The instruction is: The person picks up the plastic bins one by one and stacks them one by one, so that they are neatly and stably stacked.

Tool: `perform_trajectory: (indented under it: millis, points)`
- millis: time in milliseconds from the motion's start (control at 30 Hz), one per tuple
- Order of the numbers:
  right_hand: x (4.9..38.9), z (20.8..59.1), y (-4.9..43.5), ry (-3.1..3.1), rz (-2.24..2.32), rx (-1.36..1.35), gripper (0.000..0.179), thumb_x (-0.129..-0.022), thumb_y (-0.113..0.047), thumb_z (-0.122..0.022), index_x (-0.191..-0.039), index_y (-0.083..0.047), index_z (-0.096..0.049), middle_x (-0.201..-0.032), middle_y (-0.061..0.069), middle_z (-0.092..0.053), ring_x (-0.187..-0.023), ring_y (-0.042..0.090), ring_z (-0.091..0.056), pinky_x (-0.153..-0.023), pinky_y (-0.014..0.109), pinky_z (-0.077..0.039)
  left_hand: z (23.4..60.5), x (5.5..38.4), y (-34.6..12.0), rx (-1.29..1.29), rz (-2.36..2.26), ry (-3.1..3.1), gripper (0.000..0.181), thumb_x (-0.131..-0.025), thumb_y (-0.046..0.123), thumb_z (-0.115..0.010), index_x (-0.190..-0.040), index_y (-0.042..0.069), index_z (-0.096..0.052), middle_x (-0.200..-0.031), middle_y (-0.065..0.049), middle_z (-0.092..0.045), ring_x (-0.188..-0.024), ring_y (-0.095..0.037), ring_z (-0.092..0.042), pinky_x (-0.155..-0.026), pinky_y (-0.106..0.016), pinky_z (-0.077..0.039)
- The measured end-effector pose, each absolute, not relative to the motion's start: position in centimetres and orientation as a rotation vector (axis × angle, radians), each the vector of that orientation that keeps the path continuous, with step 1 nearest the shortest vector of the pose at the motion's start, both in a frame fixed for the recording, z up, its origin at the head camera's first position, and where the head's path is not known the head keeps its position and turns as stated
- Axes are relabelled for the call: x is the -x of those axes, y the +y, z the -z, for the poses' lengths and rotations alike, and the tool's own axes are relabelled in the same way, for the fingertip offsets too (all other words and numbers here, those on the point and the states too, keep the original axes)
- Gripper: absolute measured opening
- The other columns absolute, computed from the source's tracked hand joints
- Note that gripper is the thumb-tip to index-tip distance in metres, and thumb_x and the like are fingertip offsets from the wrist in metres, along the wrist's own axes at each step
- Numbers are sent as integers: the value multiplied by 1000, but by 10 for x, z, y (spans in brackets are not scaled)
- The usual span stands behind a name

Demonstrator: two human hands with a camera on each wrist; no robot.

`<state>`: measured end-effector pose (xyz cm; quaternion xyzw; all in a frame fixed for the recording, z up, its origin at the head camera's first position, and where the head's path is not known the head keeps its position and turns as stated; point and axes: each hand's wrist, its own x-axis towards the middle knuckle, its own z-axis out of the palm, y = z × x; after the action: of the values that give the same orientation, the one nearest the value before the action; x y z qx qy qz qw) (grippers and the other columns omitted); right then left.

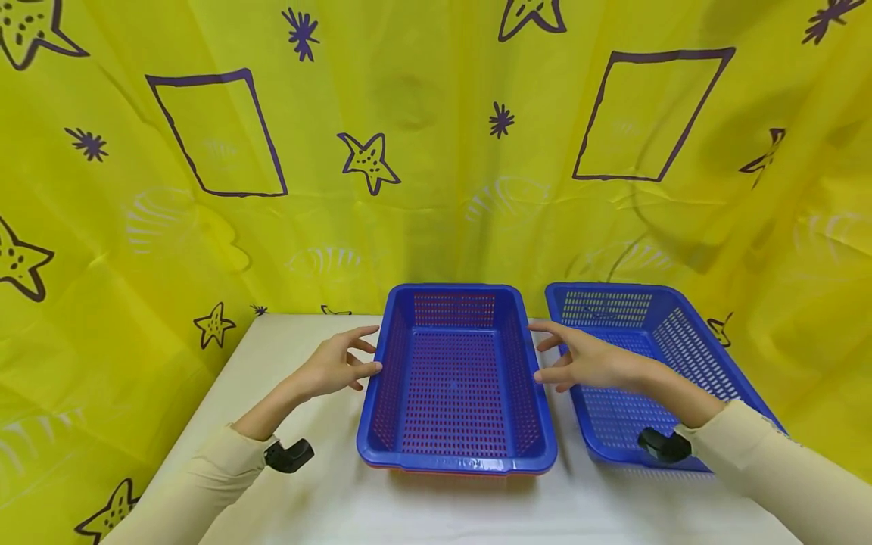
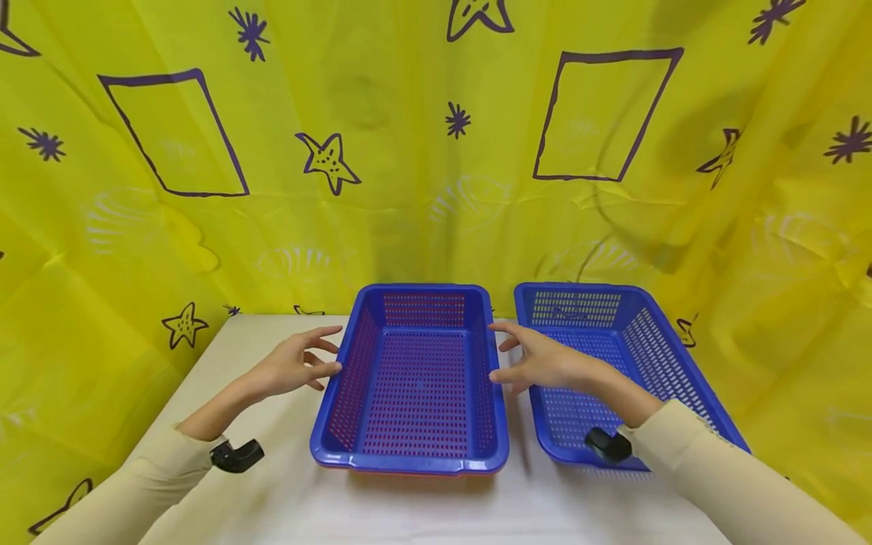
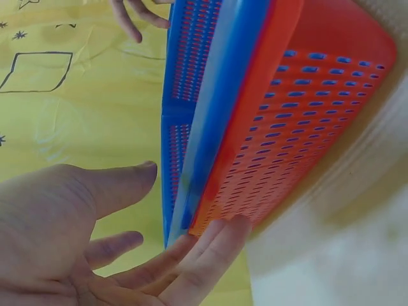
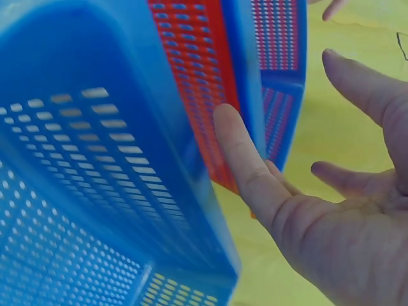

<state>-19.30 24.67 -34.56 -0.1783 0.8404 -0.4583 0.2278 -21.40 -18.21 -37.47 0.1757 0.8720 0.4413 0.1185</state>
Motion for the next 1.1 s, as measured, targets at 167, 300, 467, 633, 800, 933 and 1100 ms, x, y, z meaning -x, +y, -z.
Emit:
perform_trajectory:
  millis: [167,300,467,633,800,933,1100]
  points:
    - [192,336,253,2409,1197,609,87,-97,-27,-74,-163,-9,-19,-149,33,-39,-104,29,-71,-82,43,-62,371,215,-182,-660,-1199,2747,66,-96,11,-73,-154,1,-42,-128,-30,-63,-97,-35,-72,-73,-42,-64]
    - [190,332,255,2573,1132,766,83,-98,-28,-73,-162,-11,-24,-150,28,-43,-118,37,-64,-87,43,-61,368,217,-180,-745,-1160,2891,65,-96,15,-74,-152,2,-45,-131,-27,-63,-105,-42,-70,-86,-47,-61]
    - [187,331,254,2791,1018,951,88,-95,-30,-76,-163,-11,-23,-160,22,-33,-136,46,-47,-103,61,-49,361,216,-175,-790,-1176,2989,71,-95,22,-76,-155,6,-43,-147,-23,-53,-123,-44,-61,-100,-58,-53]
    - [183,335,253,2932,932,1020,97,-90,-33,-81,-164,-14,-22,-164,20,-26,-147,47,-29,-107,75,-35,354,215,-167,-781,-1132,3051,80,-94,37,-75,-159,11,-37,-161,-19,-38,-146,-42,-37,-114,-65,-35]
    - [180,341,254,2977,892,1023,101,-89,-35,-81,-166,-18,-17,-166,19,-19,-148,49,-24,-103,80,-35,351,213,-160,-744,-1105,3060,82,-94,45,-71,-162,16,-34,-164,-21,-29,-149,-45,-30,-113,-72,-31]
    - [177,341,257,3001,867,1003,102,-89,-36,-82,-166,-19,-17,-166,19,-19,-148,50,-23,-103,80,-34,349,213,-154,-724,-1092,3064,82,-95,50,-68,-162,19,-33,-165,-19,-29,-149,-44,-30,-112,-73,-32]
    - [177,336,265,3026,859,980,101,-89,-35,-82,-165,-18,-19,-165,20,-22,-147,49,-24,-104,80,-33,345,213,-142,-699,-1063,3061,83,-95,55,-65,-163,22,-31,-166,-18,-27,-150,-44,-29,-111,-75,-31]
